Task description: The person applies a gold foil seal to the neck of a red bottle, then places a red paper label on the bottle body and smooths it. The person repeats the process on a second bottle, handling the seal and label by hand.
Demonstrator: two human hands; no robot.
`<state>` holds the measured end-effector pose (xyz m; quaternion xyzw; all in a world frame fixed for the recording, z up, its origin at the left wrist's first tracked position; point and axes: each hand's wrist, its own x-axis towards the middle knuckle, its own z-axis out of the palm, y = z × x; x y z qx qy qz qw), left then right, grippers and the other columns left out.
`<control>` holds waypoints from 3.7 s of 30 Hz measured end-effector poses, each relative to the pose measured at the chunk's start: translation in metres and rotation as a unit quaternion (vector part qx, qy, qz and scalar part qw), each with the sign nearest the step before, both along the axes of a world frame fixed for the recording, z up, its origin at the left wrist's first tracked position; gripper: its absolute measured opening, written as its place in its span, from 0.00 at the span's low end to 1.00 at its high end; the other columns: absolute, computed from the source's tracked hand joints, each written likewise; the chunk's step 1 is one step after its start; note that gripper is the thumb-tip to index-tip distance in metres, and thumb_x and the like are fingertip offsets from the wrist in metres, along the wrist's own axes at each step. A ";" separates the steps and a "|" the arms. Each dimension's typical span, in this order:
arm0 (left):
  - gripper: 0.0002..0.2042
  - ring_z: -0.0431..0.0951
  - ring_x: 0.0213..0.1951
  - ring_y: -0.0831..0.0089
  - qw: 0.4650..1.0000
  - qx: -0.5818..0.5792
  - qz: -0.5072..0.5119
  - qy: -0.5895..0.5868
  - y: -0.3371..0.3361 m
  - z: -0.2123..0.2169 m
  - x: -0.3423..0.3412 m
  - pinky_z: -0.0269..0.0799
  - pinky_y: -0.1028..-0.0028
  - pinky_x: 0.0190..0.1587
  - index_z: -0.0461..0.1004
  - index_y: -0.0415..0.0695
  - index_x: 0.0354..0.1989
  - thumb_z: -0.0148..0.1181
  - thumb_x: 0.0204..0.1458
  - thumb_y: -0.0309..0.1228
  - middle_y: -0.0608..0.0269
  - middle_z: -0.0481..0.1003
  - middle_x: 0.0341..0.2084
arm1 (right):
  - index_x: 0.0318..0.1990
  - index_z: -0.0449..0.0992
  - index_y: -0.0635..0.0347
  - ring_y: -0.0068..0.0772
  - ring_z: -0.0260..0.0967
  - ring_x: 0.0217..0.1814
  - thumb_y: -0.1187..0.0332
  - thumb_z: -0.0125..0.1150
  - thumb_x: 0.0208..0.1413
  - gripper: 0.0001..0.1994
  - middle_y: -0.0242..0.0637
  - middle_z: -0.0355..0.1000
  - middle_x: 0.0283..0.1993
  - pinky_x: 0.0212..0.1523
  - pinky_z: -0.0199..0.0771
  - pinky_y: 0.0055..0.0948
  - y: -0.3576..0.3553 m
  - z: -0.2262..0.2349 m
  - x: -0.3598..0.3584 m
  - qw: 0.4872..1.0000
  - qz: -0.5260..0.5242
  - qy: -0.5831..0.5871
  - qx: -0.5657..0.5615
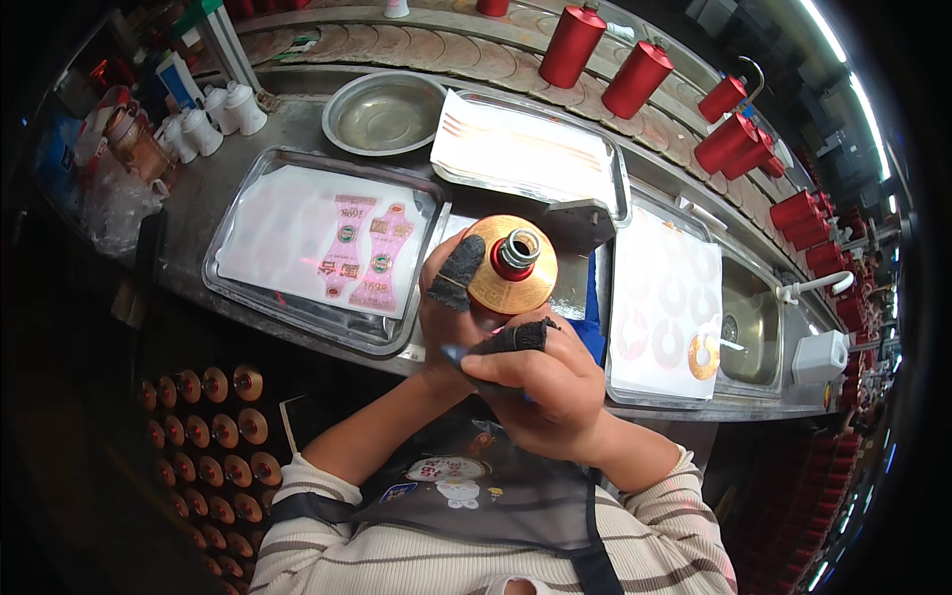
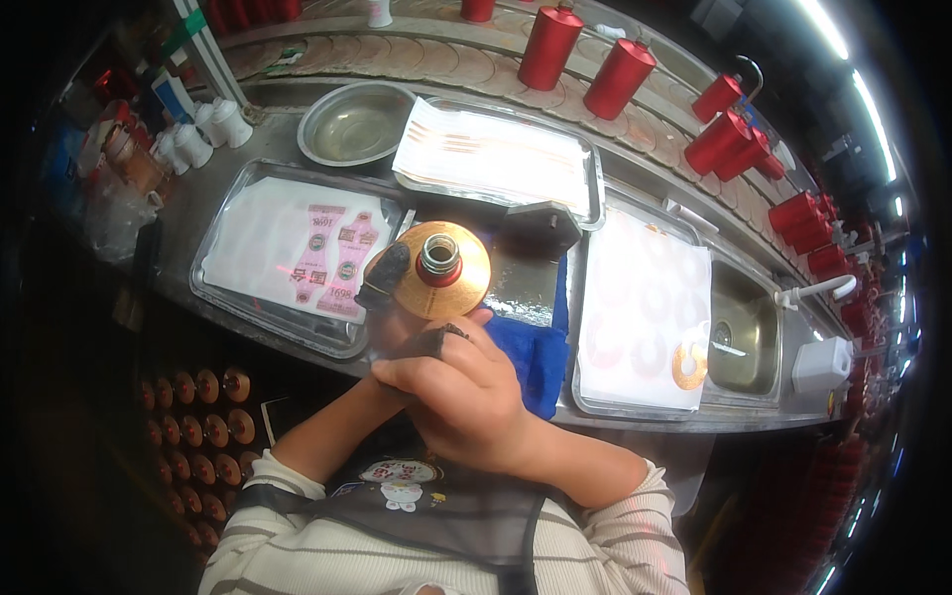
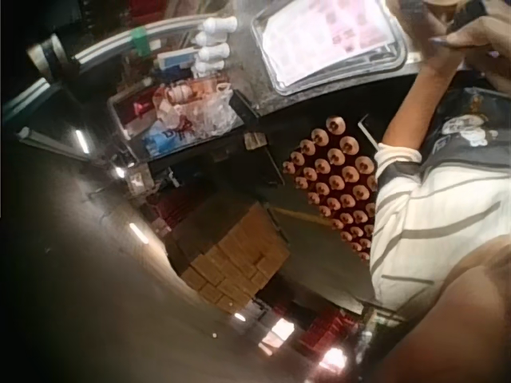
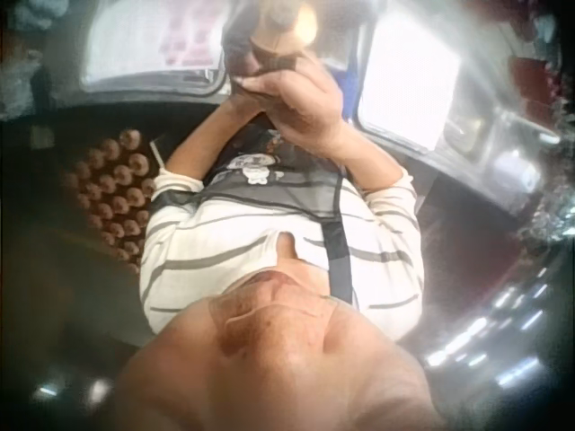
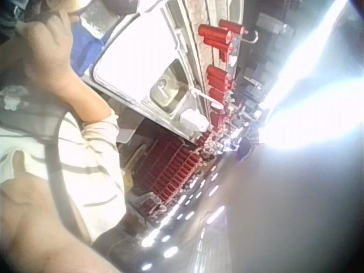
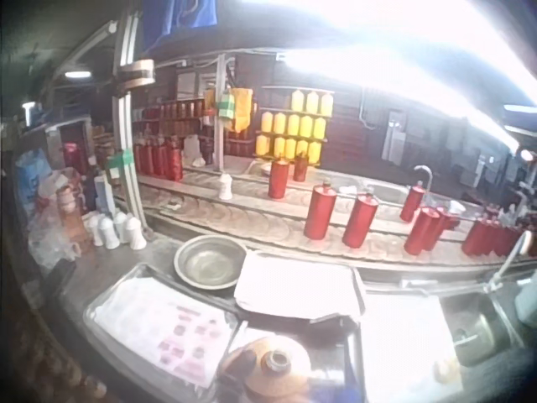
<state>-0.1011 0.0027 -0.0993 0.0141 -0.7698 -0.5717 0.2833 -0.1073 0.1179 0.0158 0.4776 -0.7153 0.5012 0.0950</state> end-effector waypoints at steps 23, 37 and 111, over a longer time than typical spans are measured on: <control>0.47 0.74 0.58 0.59 0.960 0.008 -0.275 -0.056 -0.056 0.041 -0.002 0.69 0.63 0.61 0.64 0.44 0.63 0.84 0.31 0.36 0.53 0.72 0.56 | 0.38 0.77 0.63 0.21 0.70 0.36 0.71 0.71 0.50 0.10 0.31 0.74 0.32 0.39 0.72 0.23 0.014 -0.035 -0.098 0.951 -0.168 -0.258 -0.030; 0.34 0.56 0.68 0.45 0.982 0.072 -0.155 0.081 -0.027 0.012 0.009 0.61 0.55 0.68 0.69 0.56 0.61 0.77 0.43 0.30 0.46 0.51 0.66 | 0.39 0.75 0.64 0.20 0.69 0.40 0.66 0.70 0.53 0.13 0.30 0.72 0.36 0.43 0.69 0.21 0.043 -0.009 -0.065 0.943 -0.142 -0.301 -0.002; 0.43 0.71 0.55 0.67 0.995 0.050 -0.013 -0.081 -0.018 0.060 -0.022 0.69 0.65 0.59 0.51 0.38 0.65 0.76 0.45 0.30 0.52 0.65 0.57 | 0.46 0.78 0.63 0.20 0.72 0.46 0.73 0.68 0.55 0.12 0.32 0.76 0.42 0.48 0.72 0.21 0.102 -0.003 -0.029 0.933 -0.041 -0.352 -0.058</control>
